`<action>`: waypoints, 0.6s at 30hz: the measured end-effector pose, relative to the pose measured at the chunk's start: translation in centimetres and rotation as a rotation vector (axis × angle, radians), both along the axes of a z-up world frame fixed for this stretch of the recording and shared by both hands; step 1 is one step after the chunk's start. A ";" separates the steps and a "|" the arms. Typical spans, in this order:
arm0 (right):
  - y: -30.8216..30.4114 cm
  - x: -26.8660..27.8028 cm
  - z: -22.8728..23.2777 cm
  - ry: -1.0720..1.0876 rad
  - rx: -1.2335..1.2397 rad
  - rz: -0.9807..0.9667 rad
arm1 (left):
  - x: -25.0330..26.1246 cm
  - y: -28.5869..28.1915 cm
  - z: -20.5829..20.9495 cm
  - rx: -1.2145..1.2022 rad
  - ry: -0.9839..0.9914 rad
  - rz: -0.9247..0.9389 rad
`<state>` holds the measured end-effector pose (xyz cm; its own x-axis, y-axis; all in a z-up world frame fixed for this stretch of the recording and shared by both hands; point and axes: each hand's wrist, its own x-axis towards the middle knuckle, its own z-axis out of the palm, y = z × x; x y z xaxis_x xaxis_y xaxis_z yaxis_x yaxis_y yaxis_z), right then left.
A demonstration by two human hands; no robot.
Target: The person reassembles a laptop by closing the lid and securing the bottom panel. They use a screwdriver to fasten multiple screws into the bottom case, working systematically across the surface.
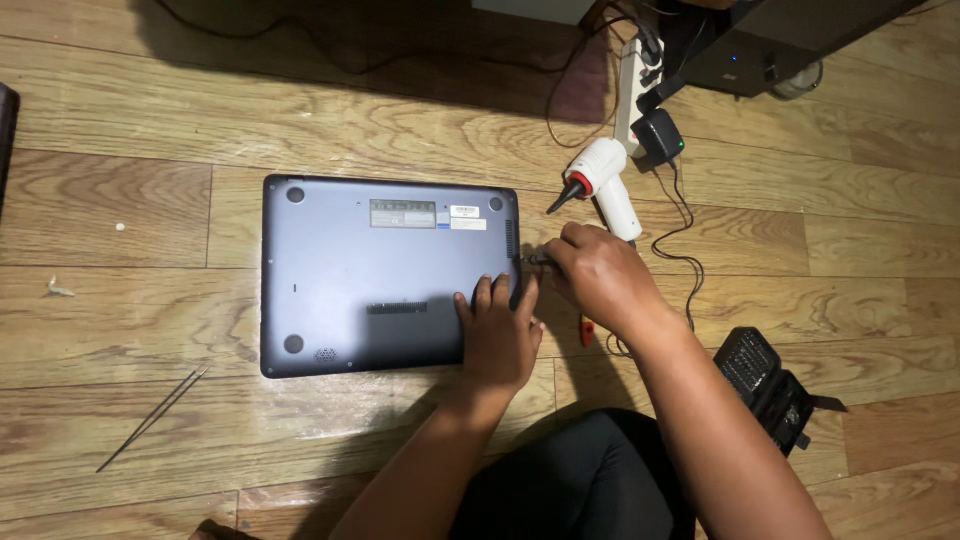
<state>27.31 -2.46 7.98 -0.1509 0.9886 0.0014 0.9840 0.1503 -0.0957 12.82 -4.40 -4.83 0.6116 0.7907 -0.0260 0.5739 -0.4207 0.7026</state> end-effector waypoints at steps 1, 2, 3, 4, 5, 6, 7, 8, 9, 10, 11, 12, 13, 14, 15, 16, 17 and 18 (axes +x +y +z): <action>0.0 -0.1 0.0 0.007 -0.010 -0.010 | 0.0 0.0 0.0 -0.005 0.002 -0.003; 0.1 -0.2 0.0 0.013 -0.018 -0.021 | 0.0 0.0 -0.1 -0.004 0.003 -0.002; 0.1 -0.3 0.1 0.019 -0.026 -0.031 | 0.0 0.0 -0.1 -0.003 0.004 -0.001; 0.2 -0.4 0.1 0.012 -0.028 -0.028 | 0.0 0.1 -0.1 -0.001 0.005 0.002; 0.2 -0.4 0.1 0.005 -0.031 -0.025 | 0.0 0.0 -0.1 -0.004 0.001 0.004; 0.3 -0.5 0.0 -0.002 -0.033 -0.021 | 0.0 0.0 -0.2 -0.006 -0.003 0.006; 0.4 -0.6 -0.1 -0.002 -0.040 -0.023 | 0.0 0.0 -0.2 -0.008 -0.007 0.008; 0.5 -0.6 -0.2 -0.002 -0.048 -0.026 | 0.0 -0.1 -0.2 -0.014 -0.009 0.011; 0.5 -0.7 -0.3 -0.003 -0.056 -0.028 | 0.0 -0.1 -0.3 -0.021 -0.012 0.014; 0.6 -0.7 -0.3 -0.004 -0.084 -0.057 | 0.0 -0.1 -0.3 -0.027 -0.015 0.017; 0.8 -0.6 -0.3 -0.004 -0.113 -0.085 | 0.0 -0.1 -0.4 -0.023 -0.029 0.025; 0.8 -0.6 -0.4 -0.006 -0.142 -0.116 | 0.1 -0.2 -0.6 -0.020 -0.043 0.031; 1.0 -0.7 -0.4 -0.010 -0.135 -0.118 | 0.1 -0.3 -0.8 -0.017 -0.058 0.037; 1.2 -0.6 -0.5 -0.016 -0.127 -0.120 | 0.1 -0.4 -0.9 0.004 -0.058 0.038; 1.2 -0.6 -0.5 -0.022 -0.119 -0.122 | 0.0 -0.6 -1.0 0.024 -0.058 0.039; 1.3 -0.5 -0.4 0.007 -0.081 -0.064 | 0.0 -0.6 -1.1 0.048 -0.059 0.042; 1.4 -0.5 -0.4 0.037 -0.043 -0.007 | 0.0 -0.6 -1.1 0.046 -0.058 0.031; 1.4 -0.7 -0.5 0.069 -0.006 0.052 | -0.2 -0.6 -1.2 0.043 -0.054 0.021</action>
